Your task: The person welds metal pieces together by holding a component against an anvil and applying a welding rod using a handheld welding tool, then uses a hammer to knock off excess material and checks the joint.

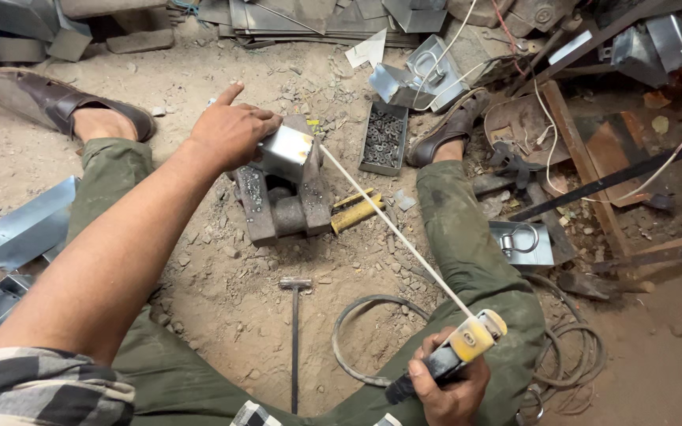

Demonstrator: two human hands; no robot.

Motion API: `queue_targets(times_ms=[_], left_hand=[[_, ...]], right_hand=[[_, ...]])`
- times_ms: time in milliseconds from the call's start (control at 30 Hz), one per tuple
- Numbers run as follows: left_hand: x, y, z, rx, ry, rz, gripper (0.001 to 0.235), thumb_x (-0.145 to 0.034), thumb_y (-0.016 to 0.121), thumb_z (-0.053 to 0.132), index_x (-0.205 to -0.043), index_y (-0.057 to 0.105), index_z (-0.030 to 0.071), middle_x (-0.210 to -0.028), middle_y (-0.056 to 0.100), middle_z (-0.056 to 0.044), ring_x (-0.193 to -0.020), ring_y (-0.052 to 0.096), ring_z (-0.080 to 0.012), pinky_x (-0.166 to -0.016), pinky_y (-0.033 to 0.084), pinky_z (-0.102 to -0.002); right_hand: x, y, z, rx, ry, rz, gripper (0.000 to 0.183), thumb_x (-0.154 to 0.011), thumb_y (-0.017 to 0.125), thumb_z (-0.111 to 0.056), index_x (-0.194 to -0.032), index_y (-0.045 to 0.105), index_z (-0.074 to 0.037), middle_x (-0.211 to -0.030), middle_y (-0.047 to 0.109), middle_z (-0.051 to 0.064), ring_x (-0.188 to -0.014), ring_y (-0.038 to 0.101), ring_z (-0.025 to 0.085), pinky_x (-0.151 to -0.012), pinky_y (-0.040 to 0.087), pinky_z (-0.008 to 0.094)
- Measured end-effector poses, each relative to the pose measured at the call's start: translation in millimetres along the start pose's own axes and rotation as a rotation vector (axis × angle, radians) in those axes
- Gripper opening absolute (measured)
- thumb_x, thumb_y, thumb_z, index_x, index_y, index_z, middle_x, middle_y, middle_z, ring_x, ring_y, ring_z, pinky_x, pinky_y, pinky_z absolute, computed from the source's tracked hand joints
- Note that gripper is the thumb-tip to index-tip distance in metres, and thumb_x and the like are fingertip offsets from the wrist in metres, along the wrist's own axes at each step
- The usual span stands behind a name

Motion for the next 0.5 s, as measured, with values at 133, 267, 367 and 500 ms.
queue_targets(times_ms=[133,267,367,500], left_hand=[[25.4,-11.5,2.3,-0.027,0.005,0.124,0.088,-0.074,0.081,0.038,-0.153,0.046,0.019,-0.153,0.049,0.001,-0.137,0.048,-0.0179,-0.121,0.014,-0.047],[52.9,-32.0,11.9,-0.029,-0.044,0.236,0.08,-0.076,0.079,0.04,-0.149,0.052,0.021,-0.154,0.051,-0.002,-0.145,0.043,-0.0199,-0.125,0.016,-0.047],[69.8,-46.6,22.3,0.056,-0.123,0.306,0.066,-0.08,0.078,0.038,-0.141,0.061,0.02,-0.142,0.06,-0.006,-0.137,0.049,-0.0218,-0.122,0.023,-0.046],[104.1,-64.4,68.8,0.401,-0.168,0.478,0.041,-0.084,0.077,0.034,-0.121,0.074,0.016,-0.125,0.071,-0.008,-0.123,0.059,-0.0252,-0.1,0.038,-0.039]], right_hand=[[-0.6,-4.1,5.1,0.005,-0.008,-0.061,0.042,-0.07,0.076,0.003,-0.107,0.057,0.002,-0.082,0.06,0.011,-0.072,0.061,0.015,-0.066,0.053,0.033],[5.5,-10.6,9.9,0.007,0.016,-0.059,0.041,-0.069,0.075,0.003,-0.106,0.059,0.002,-0.082,0.062,0.011,-0.072,0.061,0.015,-0.066,0.053,0.033],[5.9,-9.0,11.3,-0.012,0.013,-0.061,0.039,-0.07,0.076,0.003,-0.105,0.059,0.002,-0.082,0.061,0.011,-0.072,0.06,0.015,-0.066,0.053,0.033],[8.1,-3.3,11.2,-0.058,0.014,-0.062,0.039,-0.069,0.078,0.003,-0.102,0.058,0.001,-0.084,0.059,0.009,-0.072,0.058,0.015,-0.066,0.053,0.033]])
Point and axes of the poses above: each hand's wrist, its own x-axis away from the middle knuckle, its own y-axis out of the palm, z = x × y, the point moved 7 cm from there along -x, towards the middle knuckle
